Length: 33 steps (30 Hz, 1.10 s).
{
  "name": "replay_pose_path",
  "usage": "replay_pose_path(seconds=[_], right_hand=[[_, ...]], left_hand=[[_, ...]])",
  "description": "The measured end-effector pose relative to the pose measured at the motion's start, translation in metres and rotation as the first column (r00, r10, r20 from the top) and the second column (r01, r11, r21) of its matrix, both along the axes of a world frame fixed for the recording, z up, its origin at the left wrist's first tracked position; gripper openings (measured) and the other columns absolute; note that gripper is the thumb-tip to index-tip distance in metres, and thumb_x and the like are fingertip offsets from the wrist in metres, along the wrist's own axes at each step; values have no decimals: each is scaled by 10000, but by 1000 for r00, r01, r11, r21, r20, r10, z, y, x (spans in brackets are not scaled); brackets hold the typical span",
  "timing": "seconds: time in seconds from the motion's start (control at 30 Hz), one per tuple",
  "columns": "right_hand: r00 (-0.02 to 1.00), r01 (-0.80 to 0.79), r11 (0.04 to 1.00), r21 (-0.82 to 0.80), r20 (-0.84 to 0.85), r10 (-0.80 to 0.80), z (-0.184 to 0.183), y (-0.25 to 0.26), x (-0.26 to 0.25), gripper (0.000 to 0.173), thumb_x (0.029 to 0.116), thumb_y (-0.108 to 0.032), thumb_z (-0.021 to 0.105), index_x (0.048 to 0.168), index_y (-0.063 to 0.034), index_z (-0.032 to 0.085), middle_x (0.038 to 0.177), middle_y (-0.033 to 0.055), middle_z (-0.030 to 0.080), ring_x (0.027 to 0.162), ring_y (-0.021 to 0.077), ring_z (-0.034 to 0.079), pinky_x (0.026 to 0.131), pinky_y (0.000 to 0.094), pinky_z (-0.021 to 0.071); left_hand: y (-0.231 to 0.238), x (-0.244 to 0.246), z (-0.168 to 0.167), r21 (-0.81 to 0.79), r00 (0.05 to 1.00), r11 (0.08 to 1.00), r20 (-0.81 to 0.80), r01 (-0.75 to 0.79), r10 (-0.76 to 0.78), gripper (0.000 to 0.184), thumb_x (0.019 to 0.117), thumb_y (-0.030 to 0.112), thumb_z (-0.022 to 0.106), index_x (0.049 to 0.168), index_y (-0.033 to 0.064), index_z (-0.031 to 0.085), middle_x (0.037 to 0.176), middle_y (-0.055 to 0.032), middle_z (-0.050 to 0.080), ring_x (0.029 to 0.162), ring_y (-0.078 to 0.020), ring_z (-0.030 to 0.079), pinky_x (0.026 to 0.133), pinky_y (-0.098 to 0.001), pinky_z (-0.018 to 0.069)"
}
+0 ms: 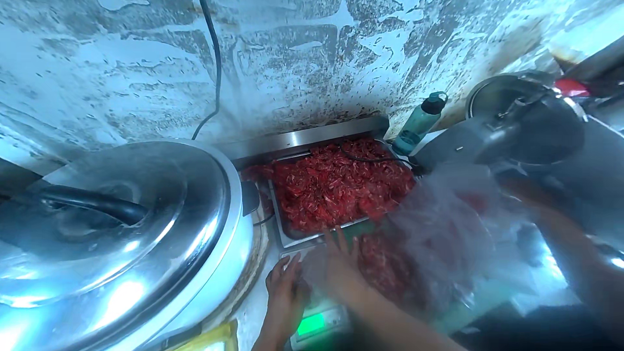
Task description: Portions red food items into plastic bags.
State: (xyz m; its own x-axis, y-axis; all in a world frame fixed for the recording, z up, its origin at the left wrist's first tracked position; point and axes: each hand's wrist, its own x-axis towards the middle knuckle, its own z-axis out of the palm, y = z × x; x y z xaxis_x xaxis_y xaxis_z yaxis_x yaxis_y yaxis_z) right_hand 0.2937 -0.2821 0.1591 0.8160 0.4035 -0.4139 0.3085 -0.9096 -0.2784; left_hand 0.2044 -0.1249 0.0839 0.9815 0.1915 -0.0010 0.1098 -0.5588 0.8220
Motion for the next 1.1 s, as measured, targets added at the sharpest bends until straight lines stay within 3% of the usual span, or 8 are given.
replay_pose_path(seconds=[0.07, 0.2, 0.37, 0.5, 0.6, 0.83, 0.97, 1.1], right_hand=[[1000, 25, 999, 46, -7, -25, -3, -2, -2, 504, 895, -484, 627, 1344, -257, 663, 1737, 2, 102, 1588, 358, -56, 1159, 769, -35], [997, 76, 973, 218, -14, -75, -7, -8, -7, 370, 916, -486, 612, 1236, -339, 722, 1672, -66, 311, 1593, 293, 41, 1180, 740, -38], [992, 123, 951, 284, -68, -108, 3, -19, -12, 316, 931, -418, 615, 1211, -341, 740, 1661, -73, 333, 1592, 277, 69, 1204, 709, -33], [993, 87, 896, 435, 32, -111, 28, -26, -27, 198, 943, -367, 618, 920, -259, 782, 1632, -69, 392, 1589, 256, 115, 1213, 708, 14], [994, 54, 870, 491, 54, -91, 47, -35, -29, 206, 949, -340, 603, 852, -243, 756, 1599, -109, 438, 1583, 199, 152, 1223, 698, 32], [997, 68, 944, 322, 18, -78, 37, -35, -15, 251, 962, -322, 563, 1036, -249, 792, 1627, -41, 407, 1581, 241, 162, 1228, 683, 35], [997, 44, 994, 97, -68, -37, 27, -16, -7, 349, 972, -434, 527, 1230, -335, 739, 1703, -2, 250, 1591, 340, 52, 1186, 741, -16], [995, 24, 998, -54, -100, -29, 9, 1, -6, 502, 986, -523, 476, 1365, -242, 647, 1729, 42, 147, 1586, 382, 18, 1164, 770, -2]], left_hand=[[-1, -1, -1, -1, 999, 1000, 34, 21, -21, 615, 891, 177, 606, 1501, 219, 540, 1462, -83, 550, 1375, -307, 465, 1137, -558, 372], [-1, -4, -2, 29, 994, 999, 102, 36, -39, 581, 936, 174, 542, 1516, 166, 512, 1318, 59, 688, 1411, -207, 476, 1221, -656, 119], [-6, -10, -4, 60, 992, 998, 126, -31, 23, 533, 927, 175, 558, 1459, 151, 576, 1309, 28, 691, 1391, -261, 494, 1193, -687, 165], [-8, -14, -7, 62, 990, 994, 112, -89, 82, 494, 906, 189, 632, 1399, 180, 645, 1480, -143, 550, 1413, -362, 462, 1179, -706, 198], [-8, -14, -5, 81, 992, 990, 65, -111, 106, 473, 935, 207, 568, 1402, 207, 642, 1485, -122, 544, 1418, -336, 452, 1195, -662, 207], [-10, -14, -8, 71, 991, 990, 74, -118, 112, 454, 953, 193, 558, 1397, 226, 646, 1480, -109, 550, 1418, -322, 454, 1201, -641, 216], [-10, -15, -7, 65, 992, 993, 91, -96, 90, 449, 959, 193, 553, 1398, 203, 644, 1426, -65, 604, 1415, -321, 453, 1193, -655, 212], [-8, -16, -7, 77, 992, 994, 104, -83, 75, 445, 969, 197, 560, 1409, 186, 631, 1304, 2, 688, 1386, -291, 493, 1200, -661, 196]])
